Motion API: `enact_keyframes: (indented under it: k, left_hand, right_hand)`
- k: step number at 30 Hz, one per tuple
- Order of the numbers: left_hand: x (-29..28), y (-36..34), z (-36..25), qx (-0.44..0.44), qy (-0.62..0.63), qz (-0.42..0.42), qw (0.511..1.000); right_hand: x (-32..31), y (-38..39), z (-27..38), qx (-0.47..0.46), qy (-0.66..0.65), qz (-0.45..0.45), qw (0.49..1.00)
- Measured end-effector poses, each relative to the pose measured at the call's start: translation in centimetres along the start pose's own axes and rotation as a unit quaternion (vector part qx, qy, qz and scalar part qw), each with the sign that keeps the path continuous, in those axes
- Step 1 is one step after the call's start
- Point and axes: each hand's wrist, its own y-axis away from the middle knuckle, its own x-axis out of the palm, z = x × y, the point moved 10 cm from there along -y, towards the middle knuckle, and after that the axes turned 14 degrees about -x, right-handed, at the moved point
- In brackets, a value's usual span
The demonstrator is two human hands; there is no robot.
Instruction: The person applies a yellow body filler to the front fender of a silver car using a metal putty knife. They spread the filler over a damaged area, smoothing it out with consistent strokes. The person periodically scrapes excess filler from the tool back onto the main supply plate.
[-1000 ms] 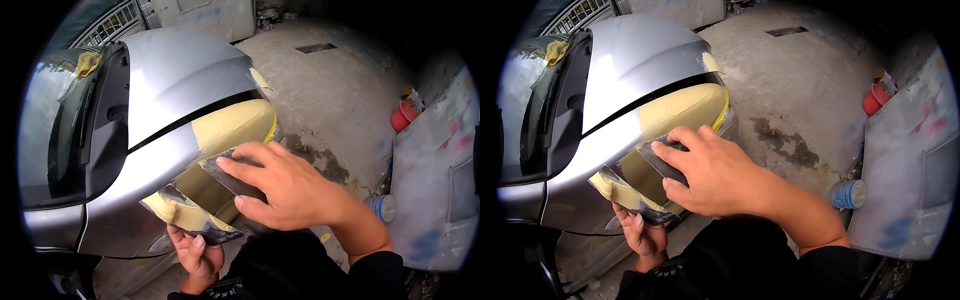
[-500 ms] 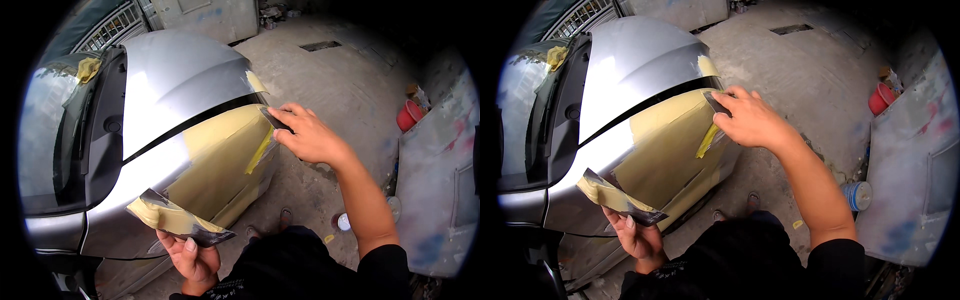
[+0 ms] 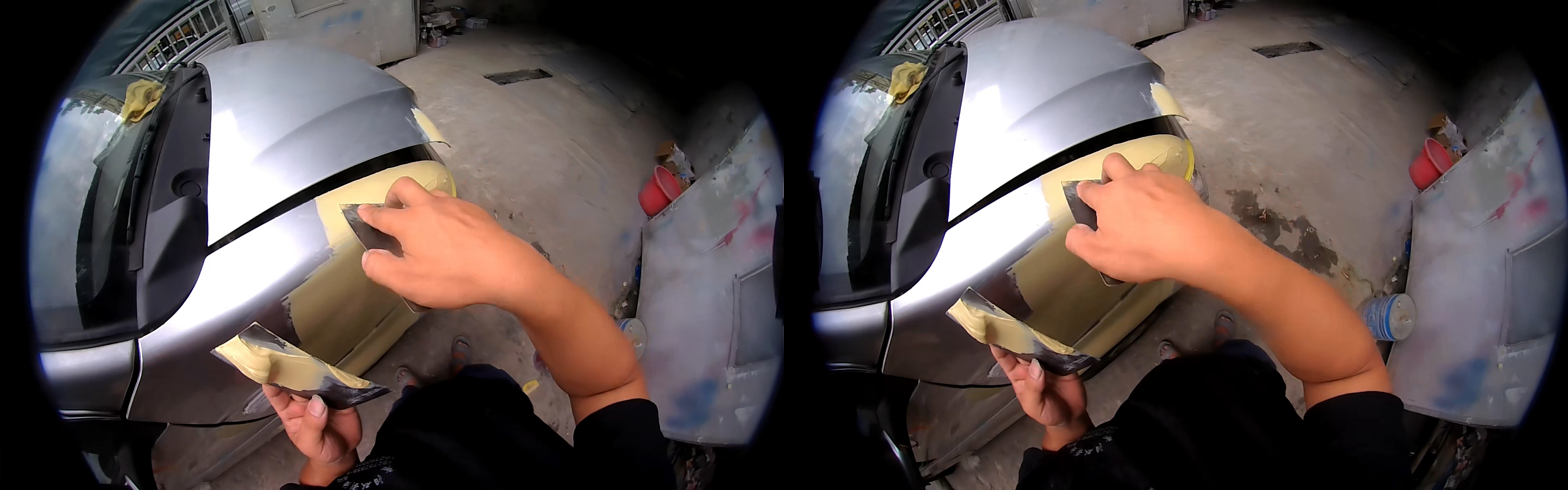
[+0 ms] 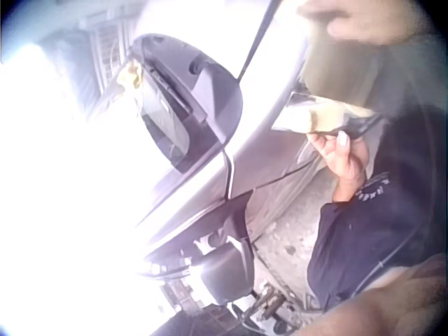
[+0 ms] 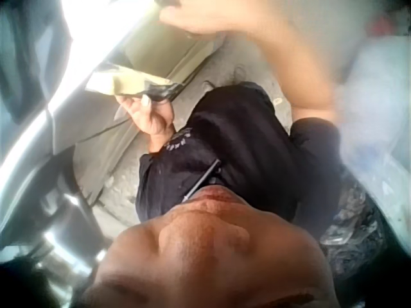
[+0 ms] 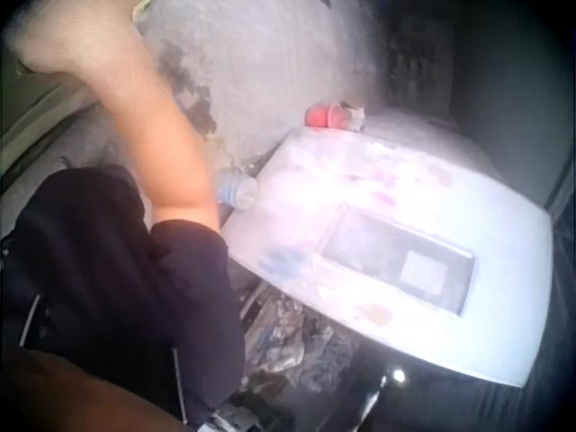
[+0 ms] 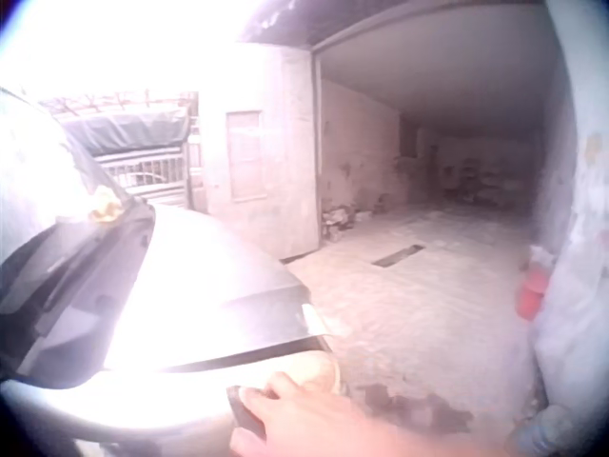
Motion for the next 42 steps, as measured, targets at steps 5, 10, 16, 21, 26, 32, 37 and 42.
enact_keyframes:
  k: [5, 10, 16, 21, 26, 32, 37, 42]
  left_hand:
    - [0.1, -0.5, 0.1, -0.005, -0.007, 0.005, 1.000]
    - [-0.2, -0.4, -0.1, 0.004, -0.037, -0.007, 0.999]
    - [0.5, -0.4, 0.7, 0.004, -0.051, -0.010, 0.999]
    - [0.8, -0.4, 0.4, 0.014, -0.083, -0.040, 0.996]
    - [0.1, 0.0, 0.5, 0.008, -0.081, -0.062, 0.995]
    - [0.4, -0.3, 0.7, -0.008, -0.037, 0.014, 0.999]
    - [0.3, -0.5, 0.6, -0.014, -0.035, 0.017, 0.999]
    - [0.4, -1.0, 0.7, -0.023, -0.049, -0.014, 0.998]
  right_hand:
    - [1.2, 2.4, 4.1, -0.066, -0.022, -0.064, 0.996]
    - [-0.9, 5.8, -1.3, -0.014, -0.007, -0.156, 0.988]
    - [1.5, 5.0, -18.2, 0.181, -0.172, -0.082, 0.965]
    - [1.5, 2.6, -18.6, 0.172, -0.259, -0.051, 0.949]
    - [1.4, 1.7, -16.0, 0.111, -0.243, -0.052, 0.962]
    - [0.8, 2.3, -9.7, 0.064, -0.116, -0.085, 0.987]
    - [0.8, 3.1, -3.1, 0.045, -0.034, -0.091, 0.994]
    - [1.7, 4.0, 1.6, -0.028, -0.046, -0.140, 0.989]
